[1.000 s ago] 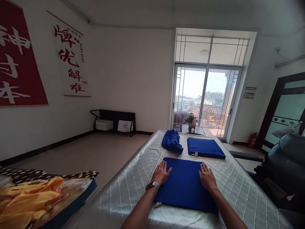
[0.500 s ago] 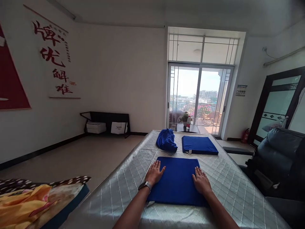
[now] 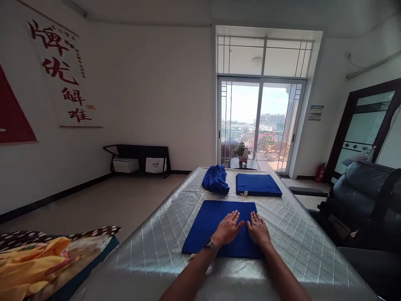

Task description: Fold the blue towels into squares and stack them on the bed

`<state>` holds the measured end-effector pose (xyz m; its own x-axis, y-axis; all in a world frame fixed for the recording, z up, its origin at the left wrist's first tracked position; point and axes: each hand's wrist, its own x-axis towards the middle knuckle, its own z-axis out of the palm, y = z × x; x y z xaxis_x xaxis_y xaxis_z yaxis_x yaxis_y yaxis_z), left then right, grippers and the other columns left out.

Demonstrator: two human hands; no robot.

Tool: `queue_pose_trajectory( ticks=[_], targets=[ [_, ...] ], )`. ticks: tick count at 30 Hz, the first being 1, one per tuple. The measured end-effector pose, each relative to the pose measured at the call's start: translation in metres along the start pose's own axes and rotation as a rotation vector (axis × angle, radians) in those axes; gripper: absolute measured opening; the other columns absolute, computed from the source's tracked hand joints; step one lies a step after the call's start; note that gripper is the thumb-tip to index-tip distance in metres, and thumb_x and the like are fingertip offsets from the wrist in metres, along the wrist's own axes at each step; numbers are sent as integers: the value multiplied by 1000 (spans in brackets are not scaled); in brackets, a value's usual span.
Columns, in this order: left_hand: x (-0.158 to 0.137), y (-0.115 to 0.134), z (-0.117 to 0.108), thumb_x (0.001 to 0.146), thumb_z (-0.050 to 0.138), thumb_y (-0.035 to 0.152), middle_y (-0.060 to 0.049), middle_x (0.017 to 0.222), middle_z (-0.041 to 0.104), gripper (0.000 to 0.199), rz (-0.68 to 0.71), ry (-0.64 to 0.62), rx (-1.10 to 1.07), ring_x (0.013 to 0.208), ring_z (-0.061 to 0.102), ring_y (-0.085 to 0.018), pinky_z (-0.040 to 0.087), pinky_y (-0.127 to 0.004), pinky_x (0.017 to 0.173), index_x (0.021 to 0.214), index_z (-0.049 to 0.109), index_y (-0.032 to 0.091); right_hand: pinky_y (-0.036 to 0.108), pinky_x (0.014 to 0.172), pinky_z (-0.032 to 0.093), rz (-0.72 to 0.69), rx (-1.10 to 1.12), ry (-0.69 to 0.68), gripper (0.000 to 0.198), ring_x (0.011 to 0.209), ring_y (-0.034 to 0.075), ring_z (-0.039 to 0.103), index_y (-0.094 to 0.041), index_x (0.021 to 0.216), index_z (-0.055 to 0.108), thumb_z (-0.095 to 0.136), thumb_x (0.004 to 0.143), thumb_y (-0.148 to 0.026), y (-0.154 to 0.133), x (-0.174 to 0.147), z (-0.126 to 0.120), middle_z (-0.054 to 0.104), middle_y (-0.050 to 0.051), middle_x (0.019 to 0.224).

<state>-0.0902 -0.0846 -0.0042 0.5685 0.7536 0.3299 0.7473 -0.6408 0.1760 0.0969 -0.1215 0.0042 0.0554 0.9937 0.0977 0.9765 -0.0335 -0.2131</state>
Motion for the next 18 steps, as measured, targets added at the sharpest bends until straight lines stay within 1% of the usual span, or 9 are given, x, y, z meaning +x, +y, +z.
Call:
queue_pose_trajectory(
  ticks=[2,4,5,7,8,10,15,17,18],
  targets=[
    [10,30,14,104,15,54,-15,158,38,68,33,-10,-19,149,29,-25,27,-46,121,154,37,12,37,123,11,-26,-24,-14,66,154,19,13,-9,158,25,20,100,-39,1,-1,-1,21,9,165],
    [15,46,22,104,12,53,-15,159,38,70,2,-32,-31,150,27,-25,24,-46,122,154,35,11,37,122,11,-42,-45,-20,65,154,19,12,-9,158,25,19,100,-36,2,-1,-1,21,9,165],
    [16,48,23,103,11,53,-15,159,37,71,-26,-48,-34,151,26,-25,22,-46,123,155,35,10,37,122,11,-44,-51,-19,64,154,19,12,-8,158,25,19,100,-36,2,-1,-1,21,9,166],
    [11,42,20,103,9,56,-15,160,34,75,-86,-74,-38,151,24,-25,20,-45,124,155,34,8,37,123,11,-34,-52,-15,65,154,19,13,-8,157,25,19,100,-38,2,0,-1,21,10,165],
    [6,34,16,102,9,57,-14,161,32,76,-114,-82,-36,152,23,-25,19,-44,124,155,34,8,37,123,10,-25,-46,-14,66,154,19,13,-8,157,25,18,100,-39,1,0,0,22,10,165],
    [-8,10,4,101,8,61,-13,162,30,79,-178,-87,-22,152,22,-25,18,-44,124,155,33,9,37,123,10,-4,-29,-13,67,154,19,12,-8,158,23,18,100,-41,0,1,0,21,9,165],
    [-58,-67,-26,98,9,70,-15,163,27,88,-378,-77,74,152,20,-27,17,-45,124,155,31,6,36,123,8,17,-6,-20,68,154,18,12,-11,159,21,18,99,-43,-1,3,0,19,6,166],
    [-75,-90,-32,98,8,70,-16,163,26,89,-418,-72,107,152,20,-27,17,-44,124,155,30,5,36,123,8,23,-7,-22,67,154,17,12,-11,159,21,18,100,-43,-1,3,0,19,6,166],
    [-82,-98,-34,98,8,69,-16,163,26,89,-425,-68,118,152,20,-27,17,-43,124,155,30,5,36,123,8,26,-8,-22,67,154,17,12,-11,159,21,18,100,-43,-1,3,0,19,6,166]
  ],
)
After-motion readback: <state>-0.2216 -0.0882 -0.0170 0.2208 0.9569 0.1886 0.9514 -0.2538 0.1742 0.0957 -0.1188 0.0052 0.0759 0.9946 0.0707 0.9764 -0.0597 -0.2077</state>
